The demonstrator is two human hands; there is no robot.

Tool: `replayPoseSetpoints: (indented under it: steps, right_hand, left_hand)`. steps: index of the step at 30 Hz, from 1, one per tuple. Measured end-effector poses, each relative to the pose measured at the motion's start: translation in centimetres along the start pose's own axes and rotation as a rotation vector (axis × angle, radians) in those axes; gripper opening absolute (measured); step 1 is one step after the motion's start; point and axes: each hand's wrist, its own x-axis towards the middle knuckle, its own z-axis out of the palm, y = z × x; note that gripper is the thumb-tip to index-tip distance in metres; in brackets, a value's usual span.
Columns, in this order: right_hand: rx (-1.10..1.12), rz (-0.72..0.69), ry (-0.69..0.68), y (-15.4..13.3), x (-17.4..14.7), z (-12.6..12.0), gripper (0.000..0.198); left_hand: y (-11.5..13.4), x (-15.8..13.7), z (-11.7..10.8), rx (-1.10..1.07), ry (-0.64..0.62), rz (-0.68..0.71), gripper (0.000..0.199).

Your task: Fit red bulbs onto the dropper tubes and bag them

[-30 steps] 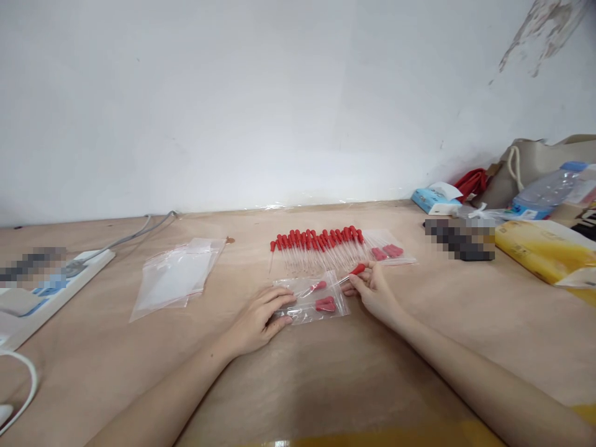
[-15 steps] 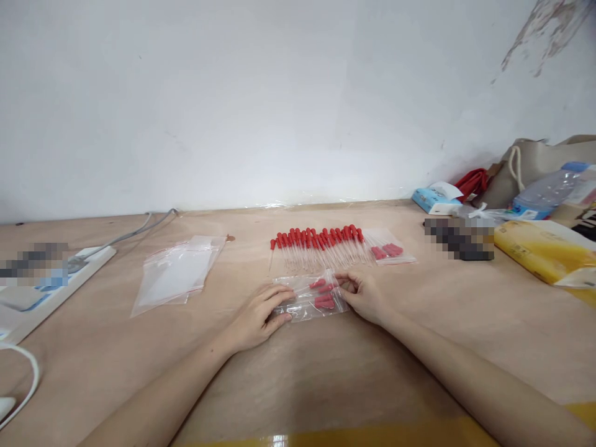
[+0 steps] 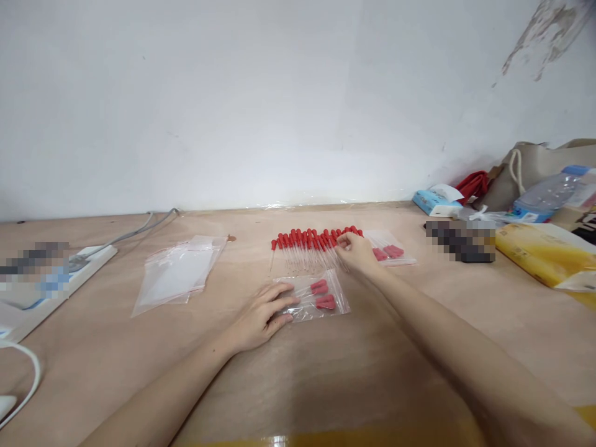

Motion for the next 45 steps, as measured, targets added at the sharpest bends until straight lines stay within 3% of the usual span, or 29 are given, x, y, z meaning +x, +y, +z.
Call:
replayPoseSetpoints:
  steps: [5, 10, 15, 17, 19, 23, 26, 30, 35, 45]
  right_hand:
    - [-0.161, 0.091, -0.073, -2.4, 2.1, 1.3, 0.024]
    - [-0.221, 0.092, -0.139, -3.4, 2.6, 2.1, 0.031]
    - [-0.212, 0.041, -0.12, -3.3, 2.0, 0.3, 0.048]
    - [-0.067, -0.017, -0.075, -2.6, 0.9, -0.9, 0.057]
    - [0.238, -0.084, -0.054, -1.5, -0.8, -2.0, 0.066]
    - [0.816, 0.01, -0.054, 0.7, -4.7, -2.4, 0.071]
    - [0.994, 0.121, 0.056, 1.1, -6.5, -1.6, 0.062]
    - [1.086, 0.23, 0.049, 0.4, -7.6, -0.7, 0.053]
    - [1.047, 0.27, -0.006, 0.2, -8.6, -0.4, 0.047]
    - [0.658, 0.041, -0.197, 1.0, -9.2, 0.2, 0.02]
  left_hand:
    - [0.0, 0.0, 0.0, 0.046, -0.027, -0.009, 0.037]
    - [0.0, 0.1, -0.1, 0.055, -0.03, 0.008, 0.038]
    - [-0.1, 0.1, 0.0, 0.062, -0.031, 0.013, 0.038]
    - [-0.1, 0.1, 0.0, 0.065, -0.032, 0.012, 0.039]
    - [-0.1, 0.1, 0.0, 0.065, -0.031, 0.014, 0.039]
    - [-0.1, 0.1, -0.1, 0.058, -0.026, 0.013, 0.039]
    - [0.0, 0.0, -0.1, 0.051, -0.024, 0.011, 0.039]
    - [0.0, 0.0, -0.1, 0.053, -0.034, 0.003, 0.039]
    - [-0.1, -0.1, 0.0, 0.045, -0.023, -0.016, 0.04]
    - [0.1, -0.1, -0.1, 0.037, -0.008, 0.001, 0.043]
